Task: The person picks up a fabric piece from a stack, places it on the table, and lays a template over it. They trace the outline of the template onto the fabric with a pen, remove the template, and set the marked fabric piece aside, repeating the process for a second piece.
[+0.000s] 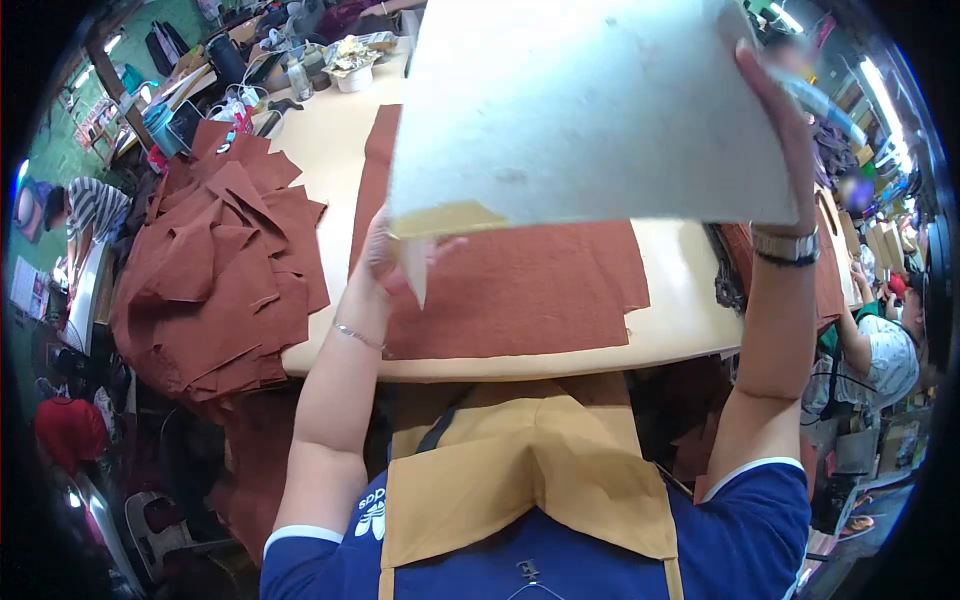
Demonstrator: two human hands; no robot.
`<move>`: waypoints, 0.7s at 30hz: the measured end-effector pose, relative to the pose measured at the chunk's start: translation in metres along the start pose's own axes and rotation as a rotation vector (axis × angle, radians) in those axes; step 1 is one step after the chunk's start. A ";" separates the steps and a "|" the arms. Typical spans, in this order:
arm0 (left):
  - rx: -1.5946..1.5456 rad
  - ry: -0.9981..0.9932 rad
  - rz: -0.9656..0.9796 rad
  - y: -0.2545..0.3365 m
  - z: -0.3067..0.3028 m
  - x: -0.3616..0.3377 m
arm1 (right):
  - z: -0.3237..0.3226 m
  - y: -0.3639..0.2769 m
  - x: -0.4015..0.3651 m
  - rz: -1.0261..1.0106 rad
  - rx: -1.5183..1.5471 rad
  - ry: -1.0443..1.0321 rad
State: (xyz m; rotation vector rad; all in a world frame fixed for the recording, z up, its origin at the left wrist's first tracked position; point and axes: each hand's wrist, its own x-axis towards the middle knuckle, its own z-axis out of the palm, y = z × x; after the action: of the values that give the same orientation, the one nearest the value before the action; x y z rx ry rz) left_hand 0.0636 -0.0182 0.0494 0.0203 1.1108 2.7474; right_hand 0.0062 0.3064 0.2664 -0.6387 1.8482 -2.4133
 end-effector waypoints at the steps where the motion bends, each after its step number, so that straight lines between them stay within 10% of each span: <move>1: 0.115 0.072 -0.012 0.008 -0.001 -0.006 | -0.018 0.009 -0.004 0.074 -0.040 0.033; 6: 0.409 0.392 0.255 0.029 -0.068 -0.029 | -0.081 0.086 -0.045 0.001 -0.410 0.028; 12: 0.981 0.498 0.071 0.022 -0.099 -0.049 | -0.121 0.207 -0.101 0.366 -0.579 0.132; 21: 1.445 0.612 -0.009 0.031 -0.080 -0.045 | -0.117 0.219 -0.114 0.350 -0.776 0.214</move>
State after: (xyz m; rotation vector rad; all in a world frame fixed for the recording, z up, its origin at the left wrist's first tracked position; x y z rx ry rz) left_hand 0.0970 -0.1031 0.0156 -0.6240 2.8693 1.3286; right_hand 0.0227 0.3811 0.0037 -0.0360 2.7089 -1.5560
